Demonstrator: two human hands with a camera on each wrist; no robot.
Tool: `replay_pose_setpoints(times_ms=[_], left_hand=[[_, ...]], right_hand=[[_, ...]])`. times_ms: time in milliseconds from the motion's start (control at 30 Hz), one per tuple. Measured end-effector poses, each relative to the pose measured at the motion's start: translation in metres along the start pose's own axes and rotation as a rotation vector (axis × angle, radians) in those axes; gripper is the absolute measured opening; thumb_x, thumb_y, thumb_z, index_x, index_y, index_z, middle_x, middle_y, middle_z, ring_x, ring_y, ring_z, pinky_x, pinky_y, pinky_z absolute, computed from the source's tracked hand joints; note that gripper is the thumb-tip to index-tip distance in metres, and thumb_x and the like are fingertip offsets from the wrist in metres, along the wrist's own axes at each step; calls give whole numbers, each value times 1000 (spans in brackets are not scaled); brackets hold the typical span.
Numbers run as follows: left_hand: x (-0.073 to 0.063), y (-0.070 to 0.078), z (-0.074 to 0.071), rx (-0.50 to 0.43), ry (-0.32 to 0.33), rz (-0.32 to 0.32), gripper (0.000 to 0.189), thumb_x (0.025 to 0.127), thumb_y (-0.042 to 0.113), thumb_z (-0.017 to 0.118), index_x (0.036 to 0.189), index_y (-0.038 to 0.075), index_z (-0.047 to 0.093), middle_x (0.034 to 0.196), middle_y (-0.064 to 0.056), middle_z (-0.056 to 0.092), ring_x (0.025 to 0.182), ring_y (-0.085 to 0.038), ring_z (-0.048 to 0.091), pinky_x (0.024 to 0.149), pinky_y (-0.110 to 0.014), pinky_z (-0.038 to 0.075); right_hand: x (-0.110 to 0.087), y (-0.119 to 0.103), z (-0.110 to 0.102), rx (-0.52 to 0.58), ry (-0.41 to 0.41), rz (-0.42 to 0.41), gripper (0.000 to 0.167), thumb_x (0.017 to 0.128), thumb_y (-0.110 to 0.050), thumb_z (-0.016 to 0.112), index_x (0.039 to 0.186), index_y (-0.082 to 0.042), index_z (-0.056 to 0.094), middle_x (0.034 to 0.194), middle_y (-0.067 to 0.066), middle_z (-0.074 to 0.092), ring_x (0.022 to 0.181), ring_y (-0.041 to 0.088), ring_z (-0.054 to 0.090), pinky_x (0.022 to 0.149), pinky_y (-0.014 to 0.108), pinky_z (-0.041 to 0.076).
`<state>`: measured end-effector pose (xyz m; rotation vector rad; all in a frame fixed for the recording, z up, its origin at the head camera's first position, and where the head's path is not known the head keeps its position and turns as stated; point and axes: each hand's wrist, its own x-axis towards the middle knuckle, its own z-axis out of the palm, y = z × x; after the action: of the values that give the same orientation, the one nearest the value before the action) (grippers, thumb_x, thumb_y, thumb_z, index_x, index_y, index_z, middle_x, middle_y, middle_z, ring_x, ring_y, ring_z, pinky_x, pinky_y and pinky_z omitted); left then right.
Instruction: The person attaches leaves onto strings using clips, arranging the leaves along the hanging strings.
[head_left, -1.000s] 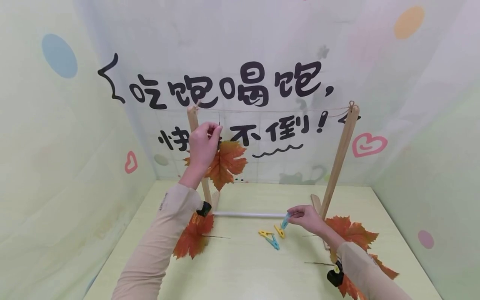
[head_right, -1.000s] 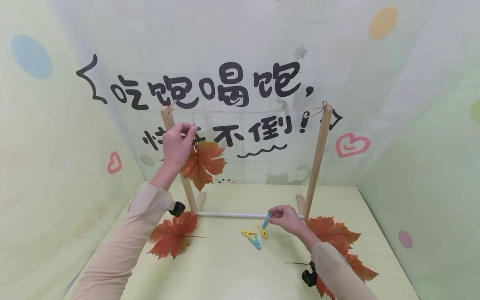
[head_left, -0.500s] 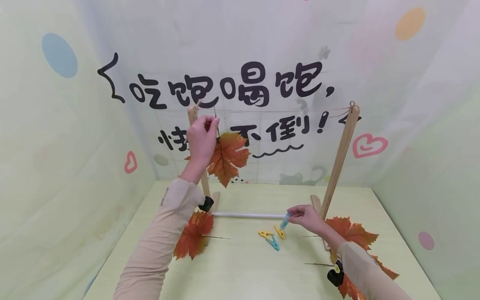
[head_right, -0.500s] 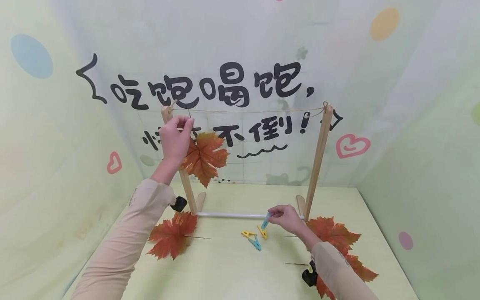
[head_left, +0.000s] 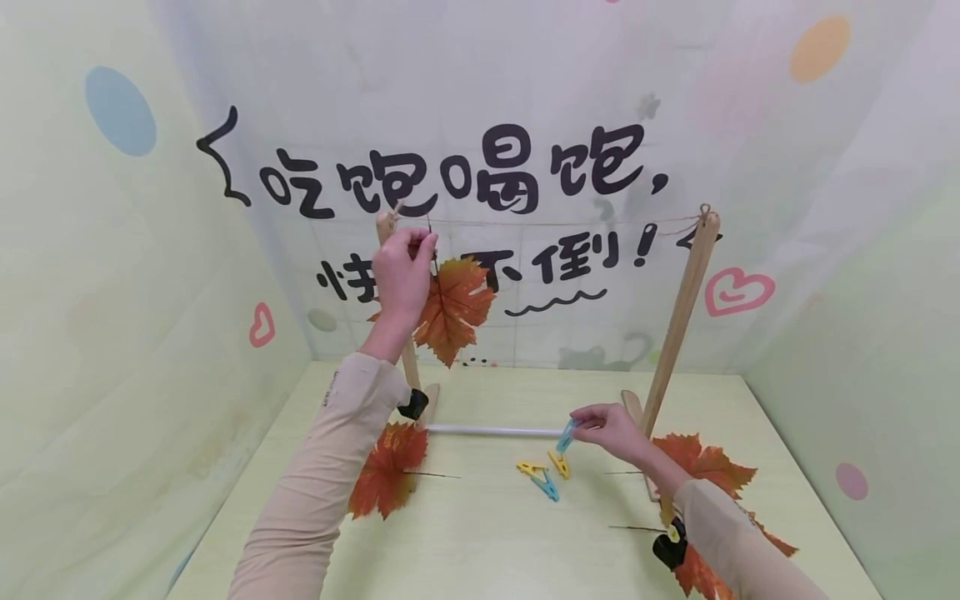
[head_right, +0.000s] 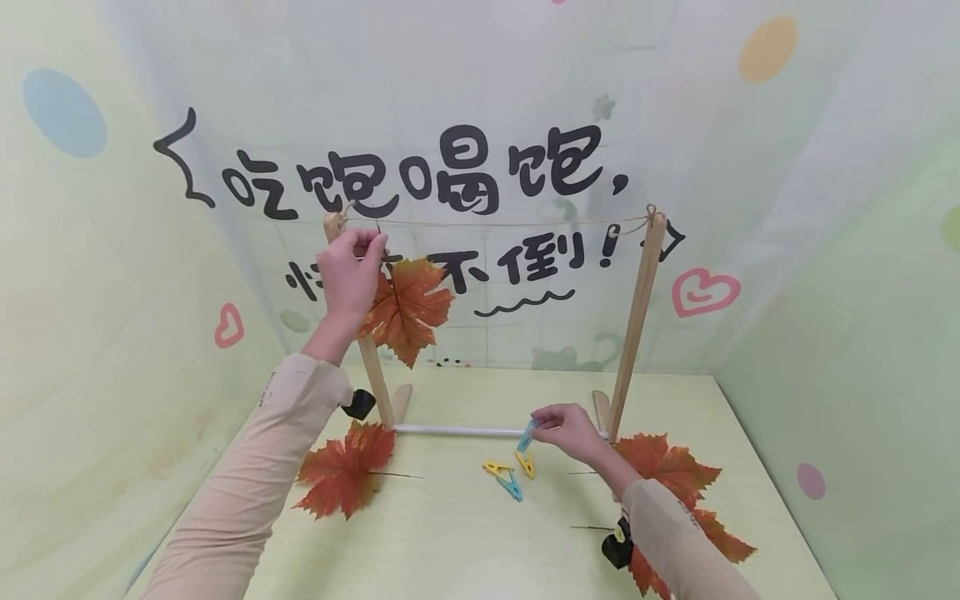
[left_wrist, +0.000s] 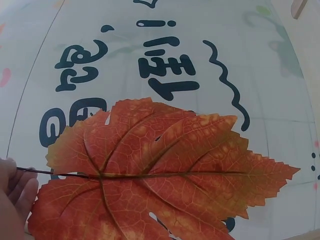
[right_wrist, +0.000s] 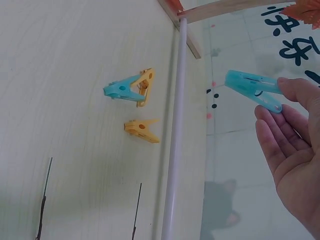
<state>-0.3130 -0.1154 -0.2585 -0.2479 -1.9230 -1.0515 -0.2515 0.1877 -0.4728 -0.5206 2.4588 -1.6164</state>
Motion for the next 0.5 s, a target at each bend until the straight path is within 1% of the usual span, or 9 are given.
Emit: replay_pose_setpoints(times_ms=[233,367,500], left_hand=[[1,0,0,0,-15,0,19,86,15,63,87,-3,68,79,-14,67,67,-21,61,61,-29,50],[3,0,0,-12,-9,2,19,85,15,63,86,-4,68,78,-14,67,66,-21,61,60,-28,49],[3,0,-1,-18,-12,-5,19,86,15,63,86,-4,68,77,-13,67,65,-21,61,60,-28,49]], right_hand=[[0,-10,-2,2,11,-33,34,81,-7,67,108,11,59,93,18,65,82,18,62,69,24,53],[3,-20,-4,-14,19,-53,35,81,-11,68,109,10,59,94,17,65,83,19,63,70,24,53],[5,-35,-7,-33,33,-48,37,80,-14,69,110,6,61,96,14,66,85,19,63,71,24,52]])
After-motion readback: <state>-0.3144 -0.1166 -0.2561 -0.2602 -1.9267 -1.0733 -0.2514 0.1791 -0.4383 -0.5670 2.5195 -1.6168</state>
